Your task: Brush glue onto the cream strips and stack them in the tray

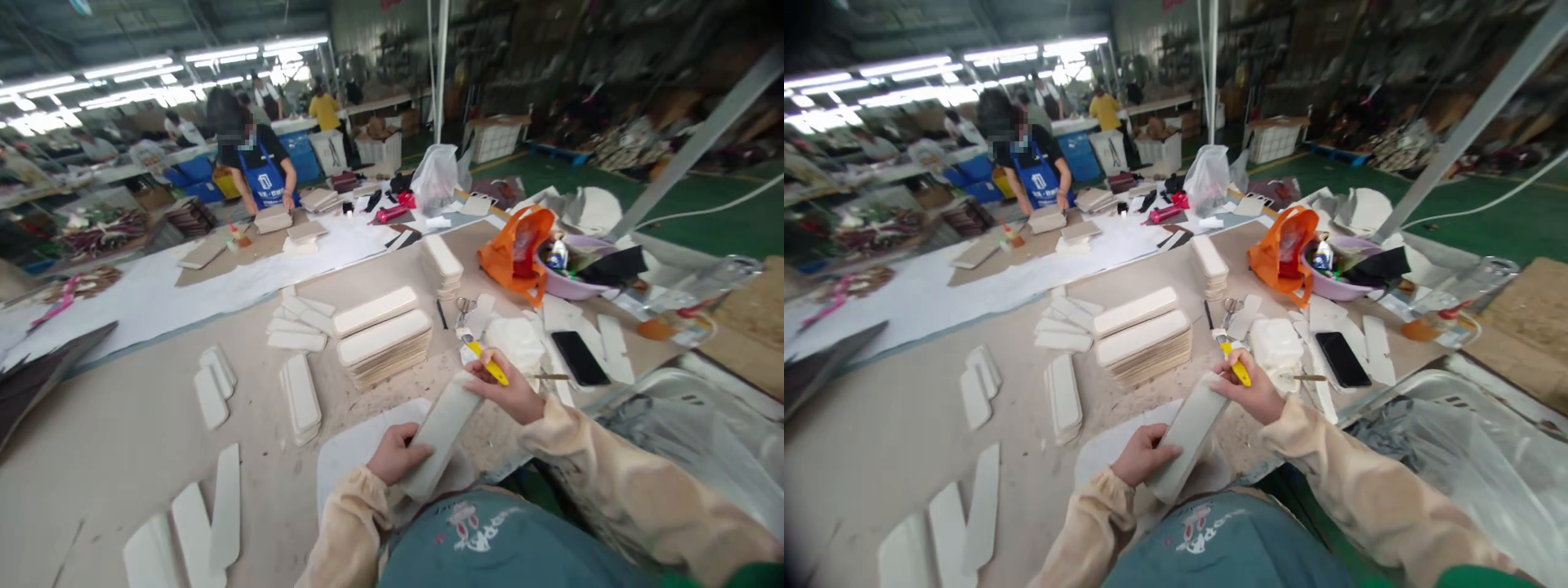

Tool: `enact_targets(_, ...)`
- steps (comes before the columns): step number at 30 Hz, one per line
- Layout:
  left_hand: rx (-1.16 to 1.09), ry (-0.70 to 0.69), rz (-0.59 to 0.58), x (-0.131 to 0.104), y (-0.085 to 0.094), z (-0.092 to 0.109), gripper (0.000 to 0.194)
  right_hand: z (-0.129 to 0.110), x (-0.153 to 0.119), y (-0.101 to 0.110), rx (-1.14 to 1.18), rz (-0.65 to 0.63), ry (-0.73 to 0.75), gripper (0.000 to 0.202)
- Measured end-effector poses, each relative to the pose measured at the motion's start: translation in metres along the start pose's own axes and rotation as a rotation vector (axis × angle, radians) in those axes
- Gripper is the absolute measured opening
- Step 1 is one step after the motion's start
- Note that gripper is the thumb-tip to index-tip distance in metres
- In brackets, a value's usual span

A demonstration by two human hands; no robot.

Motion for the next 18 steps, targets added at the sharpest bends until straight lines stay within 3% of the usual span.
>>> enact_targets(3,-0.202,-0.035,0.071,0.006,-0.008,0.031,0.039,-0.014,0.013,0.009,0.09,0.102,0.005,0.054)
enact_targets(8,-0.276,-0.072,0.156,0.009,-0.026,0.07,0.037,-0.035,0.02,0.004,0.088,0.2,0.112,0.052)
enact_targets(13,-0.374,-0.07,0.202,0.006,-0.044,0.082,0.036,-0.046,0.023,0.006,0.064,0.212,0.193,0.053)
enact_targets(18,-0.682,-0.006,0.079,-0.001,-0.062,0.083,0.042,-0.062,0.026,0.017,0.06,0.213,0.207,0.057)
Point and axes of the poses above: each hand's wrist, its own x-axis towards the middle knuckle, its own y-axis out of the back of the hand, z = x × y, the point moved 2 cm from there along x, towards the middle knuckle, and after that the axes turned 1 degree about x, right-handed, at the moved point
